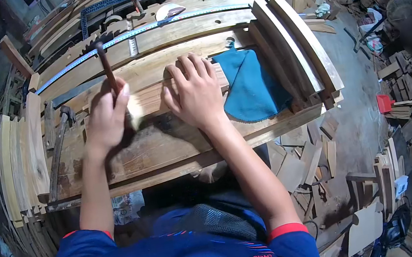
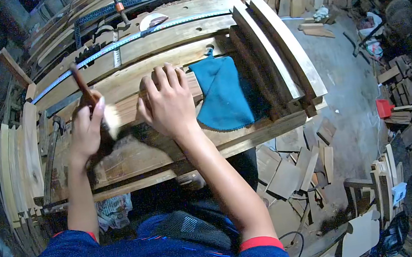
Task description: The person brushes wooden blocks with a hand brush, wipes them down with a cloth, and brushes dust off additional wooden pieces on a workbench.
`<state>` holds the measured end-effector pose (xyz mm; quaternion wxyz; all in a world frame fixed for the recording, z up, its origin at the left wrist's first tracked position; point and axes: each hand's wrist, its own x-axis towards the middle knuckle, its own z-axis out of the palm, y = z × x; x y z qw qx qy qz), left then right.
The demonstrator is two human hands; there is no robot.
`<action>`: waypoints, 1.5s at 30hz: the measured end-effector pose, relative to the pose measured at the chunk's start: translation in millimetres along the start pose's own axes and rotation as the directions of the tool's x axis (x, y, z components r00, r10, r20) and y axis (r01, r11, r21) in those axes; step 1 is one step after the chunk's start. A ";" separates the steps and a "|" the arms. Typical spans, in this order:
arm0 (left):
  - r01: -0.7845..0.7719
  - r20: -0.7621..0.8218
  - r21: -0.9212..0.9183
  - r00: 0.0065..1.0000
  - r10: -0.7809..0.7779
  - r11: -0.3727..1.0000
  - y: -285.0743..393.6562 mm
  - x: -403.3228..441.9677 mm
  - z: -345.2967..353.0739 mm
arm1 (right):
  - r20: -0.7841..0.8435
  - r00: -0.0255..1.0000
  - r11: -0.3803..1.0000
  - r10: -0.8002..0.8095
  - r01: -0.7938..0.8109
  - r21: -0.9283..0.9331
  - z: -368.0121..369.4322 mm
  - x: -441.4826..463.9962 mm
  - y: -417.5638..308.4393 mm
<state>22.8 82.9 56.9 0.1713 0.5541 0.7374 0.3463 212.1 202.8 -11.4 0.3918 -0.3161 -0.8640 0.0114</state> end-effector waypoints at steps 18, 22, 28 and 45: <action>0.104 -0.045 0.255 0.994 -0.096 0.961 19.5 -3.8 1.4 | -0.004 1.000 1.000 0.002 -0.002 0.017 3.4 -2.0 2.3; -0.354 -0.010 -0.027 0.935 0.354 0.935 32.7 1.1 45.4 | 0.003 1.000 1.000 -0.010 0.010 -0.014 5.1 -2.1 4.5; -0.029 -0.028 0.025 0.999 0.030 0.999 9.5 -6.0 23.0 | -0.002 1.000 1.000 -0.014 0.014 -0.021 10.8 -3.5 8.9; -0.074 -0.056 0.177 0.995 0.085 0.982 -5.7 -5.7 2.4 | 0.023 1.000 1.000 -0.005 0.005 0.002 7.9 -4.0 10.7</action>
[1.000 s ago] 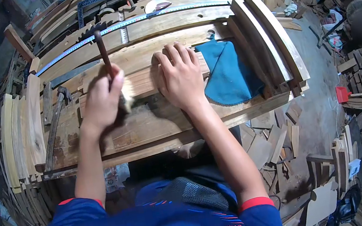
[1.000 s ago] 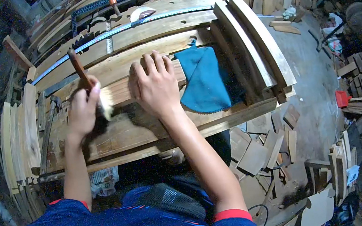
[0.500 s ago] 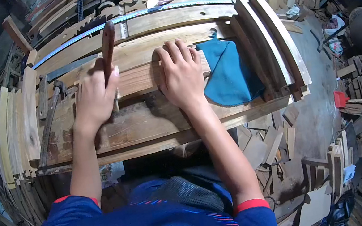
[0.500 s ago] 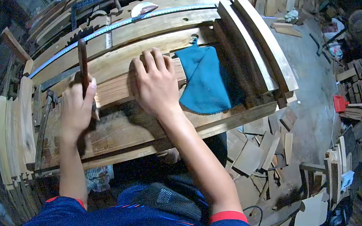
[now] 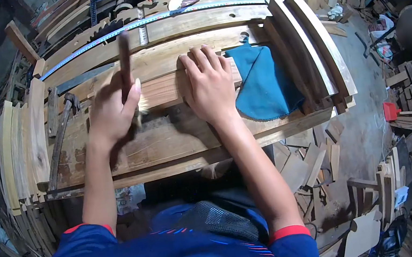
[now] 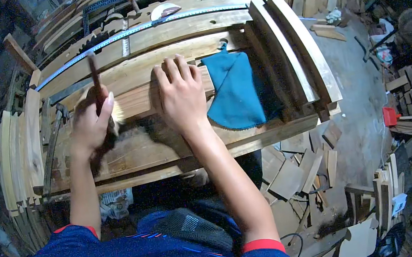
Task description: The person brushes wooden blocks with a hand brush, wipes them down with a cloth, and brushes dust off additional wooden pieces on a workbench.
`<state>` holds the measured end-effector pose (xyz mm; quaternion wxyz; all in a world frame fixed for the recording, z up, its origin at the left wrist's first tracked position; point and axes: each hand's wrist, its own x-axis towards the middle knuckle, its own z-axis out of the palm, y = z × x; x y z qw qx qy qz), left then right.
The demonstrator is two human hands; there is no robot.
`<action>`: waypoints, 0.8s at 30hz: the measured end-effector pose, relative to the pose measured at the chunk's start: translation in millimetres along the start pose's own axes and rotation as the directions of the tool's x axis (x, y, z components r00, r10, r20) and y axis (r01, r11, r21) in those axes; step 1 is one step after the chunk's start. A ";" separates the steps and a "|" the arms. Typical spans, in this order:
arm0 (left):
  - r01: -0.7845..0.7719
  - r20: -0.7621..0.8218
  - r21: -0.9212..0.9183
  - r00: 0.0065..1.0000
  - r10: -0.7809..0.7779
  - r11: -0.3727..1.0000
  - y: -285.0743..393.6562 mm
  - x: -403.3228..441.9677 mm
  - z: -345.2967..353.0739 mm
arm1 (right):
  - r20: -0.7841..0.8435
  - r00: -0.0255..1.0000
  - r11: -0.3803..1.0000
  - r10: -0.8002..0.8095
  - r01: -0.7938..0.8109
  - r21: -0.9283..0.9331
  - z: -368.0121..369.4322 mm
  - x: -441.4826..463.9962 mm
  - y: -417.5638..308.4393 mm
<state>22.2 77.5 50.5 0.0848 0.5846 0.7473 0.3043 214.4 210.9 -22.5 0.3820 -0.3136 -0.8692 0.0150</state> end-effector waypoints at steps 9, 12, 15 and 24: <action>-0.336 -0.098 -0.458 0.939 0.329 0.823 35.9 13.4 57.2 | 0.008 1.000 0.999 0.018 -0.018 0.033 -5.8 1.2 -4.9; -0.023 0.046 -0.335 0.998 0.041 0.942 4.7 4.5 24.5 | 0.001 1.000 1.000 0.012 -0.012 0.013 -2.0 -0.1 -2.5; 0.042 0.066 0.111 0.997 -0.050 0.993 7.3 7.7 -8.1 | 0.005 1.000 0.999 0.028 -0.028 0.021 -3.4 -0.1 -3.7; -0.261 0.048 -0.363 0.953 0.298 0.894 41.0 16.8 50.2 | 0.010 1.000 0.999 0.025 -0.025 0.033 -5.4 1.8 -4.5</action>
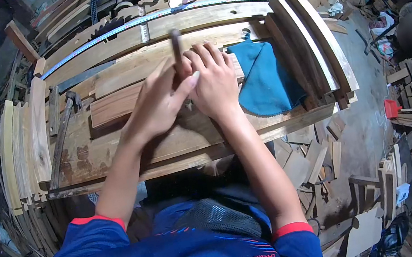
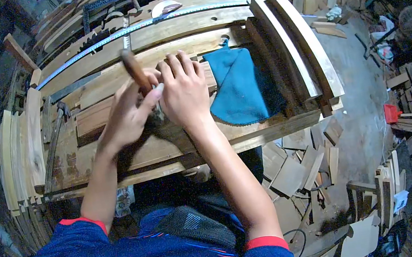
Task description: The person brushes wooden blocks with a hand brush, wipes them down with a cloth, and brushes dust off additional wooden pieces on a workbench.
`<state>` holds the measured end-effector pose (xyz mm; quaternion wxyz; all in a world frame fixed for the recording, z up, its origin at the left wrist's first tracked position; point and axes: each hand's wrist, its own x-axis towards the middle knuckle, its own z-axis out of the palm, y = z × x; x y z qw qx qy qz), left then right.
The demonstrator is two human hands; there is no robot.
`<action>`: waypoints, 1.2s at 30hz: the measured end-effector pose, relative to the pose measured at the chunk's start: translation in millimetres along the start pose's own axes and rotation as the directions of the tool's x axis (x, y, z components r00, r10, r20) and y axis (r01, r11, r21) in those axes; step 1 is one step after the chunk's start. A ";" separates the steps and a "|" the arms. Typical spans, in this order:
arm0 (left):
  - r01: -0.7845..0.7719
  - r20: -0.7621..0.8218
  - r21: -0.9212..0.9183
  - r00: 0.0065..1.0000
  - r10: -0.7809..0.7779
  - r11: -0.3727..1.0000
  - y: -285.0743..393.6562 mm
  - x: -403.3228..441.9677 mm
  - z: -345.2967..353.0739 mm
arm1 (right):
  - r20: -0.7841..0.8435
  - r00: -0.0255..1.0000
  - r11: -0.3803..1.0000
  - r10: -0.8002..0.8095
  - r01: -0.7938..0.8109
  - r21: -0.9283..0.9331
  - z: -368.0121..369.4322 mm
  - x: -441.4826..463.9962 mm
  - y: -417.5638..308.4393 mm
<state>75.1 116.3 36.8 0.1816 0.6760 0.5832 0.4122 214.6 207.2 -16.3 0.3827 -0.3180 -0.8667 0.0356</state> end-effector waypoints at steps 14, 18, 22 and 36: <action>0.011 -0.107 0.295 0.994 0.022 0.955 -5.9 13.8 -21.0 | -0.020 1.000 1.000 0.005 -0.005 -0.015 1.1 -0.7 -0.6; -0.108 -0.119 -0.016 0.987 0.106 0.994 -13.4 13.6 -7.4 | -0.025 1.000 1.000 0.006 -0.006 -0.005 1.4 -0.3 -1.1; 0.377 -0.066 0.272 0.925 -0.374 0.885 7.7 5.7 -54.3 | -0.040 0.999 1.000 -0.004 0.004 -0.018 2.9 -0.9 1.9; -0.190 0.018 0.355 0.980 0.197 0.915 -6.0 16.0 10.0 | -0.213 0.970 0.966 0.115 -0.059 0.251 -19.1 8.9 -12.6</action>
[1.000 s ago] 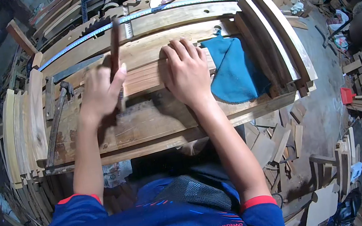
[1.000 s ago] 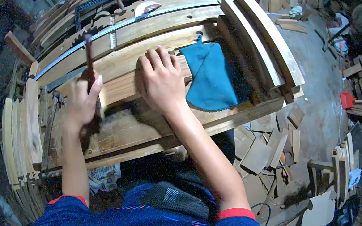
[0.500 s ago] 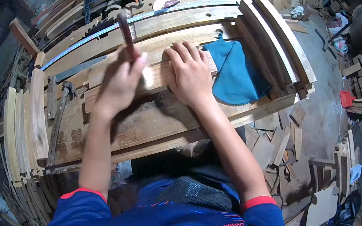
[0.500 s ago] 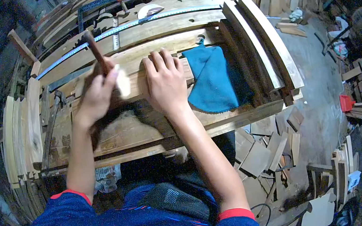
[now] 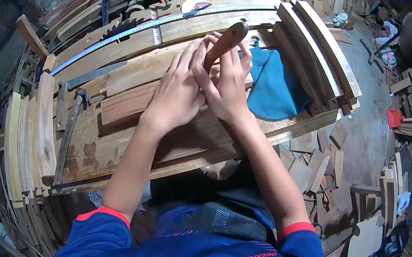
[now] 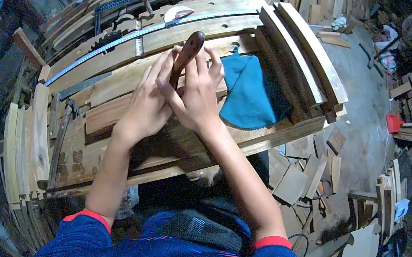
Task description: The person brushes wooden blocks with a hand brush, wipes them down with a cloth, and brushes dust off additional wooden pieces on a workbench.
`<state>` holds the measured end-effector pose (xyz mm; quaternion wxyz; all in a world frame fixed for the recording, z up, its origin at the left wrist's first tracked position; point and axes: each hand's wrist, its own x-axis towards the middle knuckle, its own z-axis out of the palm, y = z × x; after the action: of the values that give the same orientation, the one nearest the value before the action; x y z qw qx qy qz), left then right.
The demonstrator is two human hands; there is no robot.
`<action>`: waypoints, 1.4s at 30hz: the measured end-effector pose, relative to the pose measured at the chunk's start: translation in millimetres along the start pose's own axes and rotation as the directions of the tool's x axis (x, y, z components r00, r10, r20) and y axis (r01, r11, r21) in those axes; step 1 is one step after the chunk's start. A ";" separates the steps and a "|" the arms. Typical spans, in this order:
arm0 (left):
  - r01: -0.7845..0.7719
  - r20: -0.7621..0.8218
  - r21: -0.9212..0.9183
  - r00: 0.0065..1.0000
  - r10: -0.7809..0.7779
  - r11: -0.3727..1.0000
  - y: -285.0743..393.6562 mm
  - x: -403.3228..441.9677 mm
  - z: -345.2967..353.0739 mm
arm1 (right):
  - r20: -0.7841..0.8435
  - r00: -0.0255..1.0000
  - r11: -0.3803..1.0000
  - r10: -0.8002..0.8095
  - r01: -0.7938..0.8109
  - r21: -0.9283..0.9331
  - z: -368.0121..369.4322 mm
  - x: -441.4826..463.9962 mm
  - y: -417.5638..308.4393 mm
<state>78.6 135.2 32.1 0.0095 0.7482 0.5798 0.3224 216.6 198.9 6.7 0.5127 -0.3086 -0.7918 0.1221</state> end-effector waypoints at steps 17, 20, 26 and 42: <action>0.171 0.203 0.366 0.944 -0.258 0.915 -36.4 -33.0 -26.3 | 0.279 0.955 0.915 0.100 -0.198 0.352 20.5 13.5 -15.9; 0.165 0.178 0.374 0.953 -0.245 0.913 -38.2 -33.9 -22.3 | 0.185 0.964 0.947 0.192 -0.231 0.225 -10.6 23.2 2.5; 0.110 0.063 0.205 0.990 -0.125 0.973 -31.4 -32.5 -43.7 | 0.204 0.979 0.931 0.028 0.049 -0.362 -4.9 23.5 -16.5; -0.608 -0.910 -0.351 0.400 -0.107 0.712 78.7 -49.7 -157.0 | 0.275 0.947 0.968 -0.168 0.211 -0.136 52.2 2.9 -38.5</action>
<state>63.0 9.5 163.5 -0.0925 0.4946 0.2147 0.8371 155.4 177.1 5.3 0.3861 -0.2532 -0.8858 0.0465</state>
